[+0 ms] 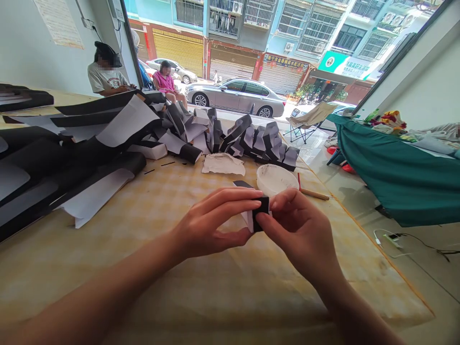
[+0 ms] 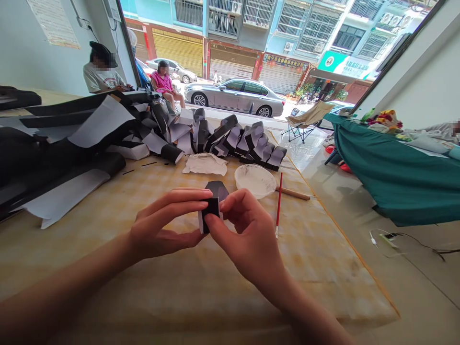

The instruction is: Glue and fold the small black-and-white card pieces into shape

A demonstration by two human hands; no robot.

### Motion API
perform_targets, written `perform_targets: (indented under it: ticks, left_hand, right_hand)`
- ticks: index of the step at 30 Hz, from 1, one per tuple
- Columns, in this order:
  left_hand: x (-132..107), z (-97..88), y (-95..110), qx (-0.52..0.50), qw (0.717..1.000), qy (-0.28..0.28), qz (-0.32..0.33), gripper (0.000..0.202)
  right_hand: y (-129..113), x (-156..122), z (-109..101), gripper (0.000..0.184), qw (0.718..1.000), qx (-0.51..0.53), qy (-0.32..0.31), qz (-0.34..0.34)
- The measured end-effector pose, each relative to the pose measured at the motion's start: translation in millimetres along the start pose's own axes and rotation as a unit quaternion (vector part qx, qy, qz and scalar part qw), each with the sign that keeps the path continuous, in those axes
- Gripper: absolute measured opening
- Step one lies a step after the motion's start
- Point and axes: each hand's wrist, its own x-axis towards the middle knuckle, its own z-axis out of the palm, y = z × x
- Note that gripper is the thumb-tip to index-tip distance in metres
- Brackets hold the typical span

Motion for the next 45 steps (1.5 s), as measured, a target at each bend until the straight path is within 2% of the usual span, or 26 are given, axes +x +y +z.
perform_targets:
  ticks: [8,14,21,23,25,27,29,33,38,43,45]
  left_hand:
    - [1.7,0.2,0.8,-0.006,1.0,-0.004,0.019,0.045]
    - [-0.6,-0.8,-1.4,-0.011,1.0,-0.011,0.006,0.044]
    - [-3.9,-0.3,-2.1,-0.007,1.0,-0.028,0.007,0.042]
    - [-3.8,-0.8,-2.1,-0.002,0.999,-0.032,0.002,0.042]
    - [-3.8,-1.6,-2.4,0.005,0.999,-0.034,-0.001,0.043]
    - [-4.6,-2.0,-3.5,0.017,0.999,-0.04,-0.019,0.048]
    - [-6.5,-1.3,-5.5,0.027,0.997,-0.04,-0.066,0.056]
    - [-10.6,1.8,-10.8,0.039,0.987,-0.024,-0.153,0.068]
    - [-10.2,0.7,-11.2,0.064,0.984,-0.048,-0.158,0.068]
    - [-4.9,-8.3,-6.2,0.056,0.978,-0.084,-0.183,0.07]
    - [-1.3,-11.7,-4.2,0.026,0.972,-0.097,-0.211,0.056]
  right_hand:
    - [0.5,1.3,-2.2,0.029,0.997,0.068,-0.035,0.013]
    - [1.6,3.4,-3.3,0.022,0.995,0.081,-0.054,0.018]
    - [4.8,3.4,-2.4,0.026,0.992,0.111,-0.053,0.017]
    - [5.7,3.8,-3.6,0.022,0.992,0.109,-0.067,0.016]
    - [6.6,5.1,-6.2,0.026,0.989,0.108,-0.097,0.017]
    - [7.7,7.3,-9.5,0.038,0.987,0.107,-0.121,0.012]
    - [9.1,10.0,-12.6,0.044,0.988,0.099,-0.115,-0.008]
    - [14.8,14.8,-13.5,0.036,0.995,0.048,-0.087,-0.026]
    - [23.8,20.5,-6.9,0.019,0.997,0.014,-0.068,-0.037]
    - [14.5,29.4,-4.7,0.018,0.989,-0.068,-0.111,-0.074]
    - [4.2,33.2,-5.4,0.019,0.978,-0.12,-0.138,-0.096]
